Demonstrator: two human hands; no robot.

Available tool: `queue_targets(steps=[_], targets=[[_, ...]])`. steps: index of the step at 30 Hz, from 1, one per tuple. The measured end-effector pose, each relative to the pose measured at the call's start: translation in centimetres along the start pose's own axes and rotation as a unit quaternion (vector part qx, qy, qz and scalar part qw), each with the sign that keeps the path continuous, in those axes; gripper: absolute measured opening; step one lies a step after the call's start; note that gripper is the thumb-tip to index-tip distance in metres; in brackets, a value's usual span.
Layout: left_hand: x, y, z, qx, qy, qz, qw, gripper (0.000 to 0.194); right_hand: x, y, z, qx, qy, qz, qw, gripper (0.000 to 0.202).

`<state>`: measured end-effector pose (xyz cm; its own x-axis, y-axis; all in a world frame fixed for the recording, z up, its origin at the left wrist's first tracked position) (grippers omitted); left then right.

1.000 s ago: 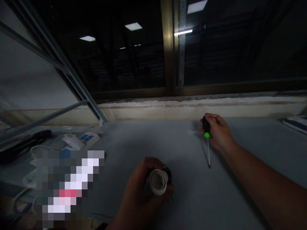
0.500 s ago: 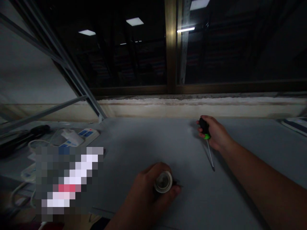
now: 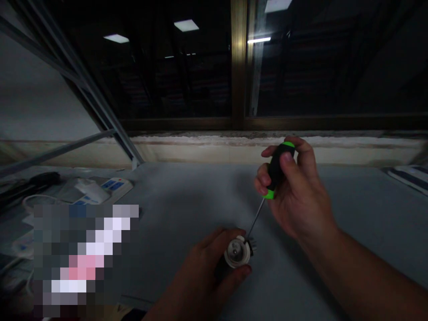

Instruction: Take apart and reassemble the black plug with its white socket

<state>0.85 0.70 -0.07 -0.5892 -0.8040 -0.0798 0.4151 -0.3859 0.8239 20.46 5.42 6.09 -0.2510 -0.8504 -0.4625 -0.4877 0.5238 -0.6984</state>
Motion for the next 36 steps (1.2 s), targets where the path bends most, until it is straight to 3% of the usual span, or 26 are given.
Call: queue_targets(steps=[4, 11, 16, 21, 36], targets=[[-0.2, -0.2, 0.0, 0.006, 0.008, 0.008, 1.0, 0.049, 1.6, -1.0, -1.7, 0.006, -0.03, 0.044, 0.999, 0.02], [-0.6, -0.7, -0.2, 0.017, 0.015, 0.011, 1.0, 0.053, 2.5, -2.4, -2.5, 0.012, -0.006, 0.068, 0.998, 0.023], [-0.4, -0.8, -0.3, 0.022, 0.014, 0.005, 1.0, 0.044, 3.1, -1.0, -2.4, 0.052, -0.091, 0.059, 0.993, 0.018], [-0.4, -0.7, -0.3, 0.015, 0.022, 0.001, 1.0, 0.038, 3.8, -0.4, -2.8, 0.035, -0.051, 0.034, 0.998, 0.023], [-0.4, -0.3, -0.2, 0.024, 0.006, 0.013, 1.0, 0.033, 4.5, -0.4, -3.4, 0.048, -0.065, 0.063, 0.995, 0.023]])
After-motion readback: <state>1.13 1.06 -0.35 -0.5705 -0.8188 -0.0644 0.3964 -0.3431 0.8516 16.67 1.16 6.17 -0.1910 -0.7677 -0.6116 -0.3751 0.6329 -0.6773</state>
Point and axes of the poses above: each hand's wrist, its own x-axis away from the middle knuckle, its own z-axis out of the back of the hand, y = z × x, the point moved 2 cm from there along -x, towards the middle knuckle, and after that the axes turned 2 degrees about x, right-handed, at the moved point
